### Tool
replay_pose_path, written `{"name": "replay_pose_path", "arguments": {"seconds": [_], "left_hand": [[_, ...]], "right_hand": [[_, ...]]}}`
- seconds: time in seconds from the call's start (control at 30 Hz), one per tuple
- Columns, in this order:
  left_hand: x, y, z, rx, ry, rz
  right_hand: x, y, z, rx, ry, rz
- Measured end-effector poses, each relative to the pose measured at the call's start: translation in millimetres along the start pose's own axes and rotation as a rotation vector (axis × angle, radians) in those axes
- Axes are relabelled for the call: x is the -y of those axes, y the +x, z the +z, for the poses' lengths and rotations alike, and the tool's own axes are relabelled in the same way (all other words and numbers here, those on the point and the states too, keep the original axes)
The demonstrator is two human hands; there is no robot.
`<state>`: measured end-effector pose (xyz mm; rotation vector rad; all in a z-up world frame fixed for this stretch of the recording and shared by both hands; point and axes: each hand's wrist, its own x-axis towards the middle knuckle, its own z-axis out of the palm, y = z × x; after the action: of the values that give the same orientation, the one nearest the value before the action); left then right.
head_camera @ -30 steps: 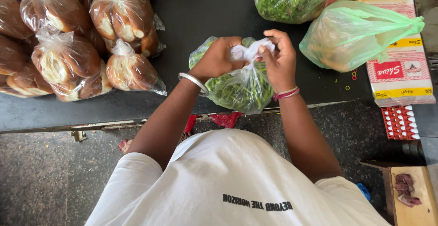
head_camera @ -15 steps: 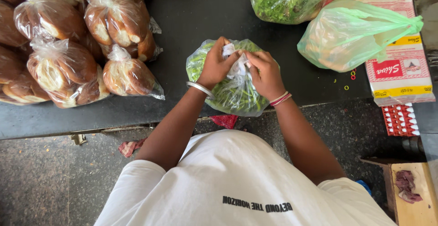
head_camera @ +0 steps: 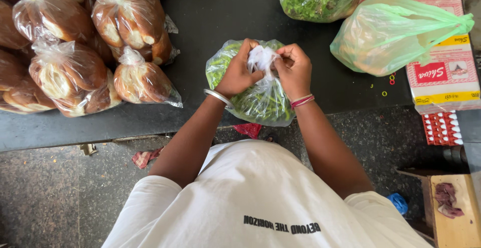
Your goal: The person ties several plastic bags containing green vegetables, carrots, and other produce, moves the bags around a dark countertop, and سپس wipes a section of the counter with a cloth.
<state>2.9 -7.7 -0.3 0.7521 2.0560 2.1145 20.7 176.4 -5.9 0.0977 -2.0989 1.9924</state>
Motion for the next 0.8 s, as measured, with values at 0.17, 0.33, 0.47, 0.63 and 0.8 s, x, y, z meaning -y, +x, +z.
{"name": "replay_pose_path", "arguments": {"seconds": [0.17,0.33,0.47,0.63,0.8], "left_hand": [[1.6,2.5,4.2,-0.06,0.071,0.018],[-0.5,-0.1,6.0,-0.166,0.17,-0.005],[0.4,1.0,10.9,-0.199,0.255,0.03],[7.0,1.4,9.1,-0.184,0.114,-0.18],[23.4,4.9,7.8,-0.145,0.076,-0.108]], "right_hand": [[-11.5,-2.3,-6.6,0.002,-0.138,-0.028],[-23.2,-7.2,-14.0,0.151,-0.005,-0.002],[-11.6,-11.5,-16.0,0.287,0.125,-0.018],[-13.8,-12.8,-13.3,0.244,-0.251,-0.099],[-18.2,-10.1,-8.3,0.165,-0.18,0.003]]}}
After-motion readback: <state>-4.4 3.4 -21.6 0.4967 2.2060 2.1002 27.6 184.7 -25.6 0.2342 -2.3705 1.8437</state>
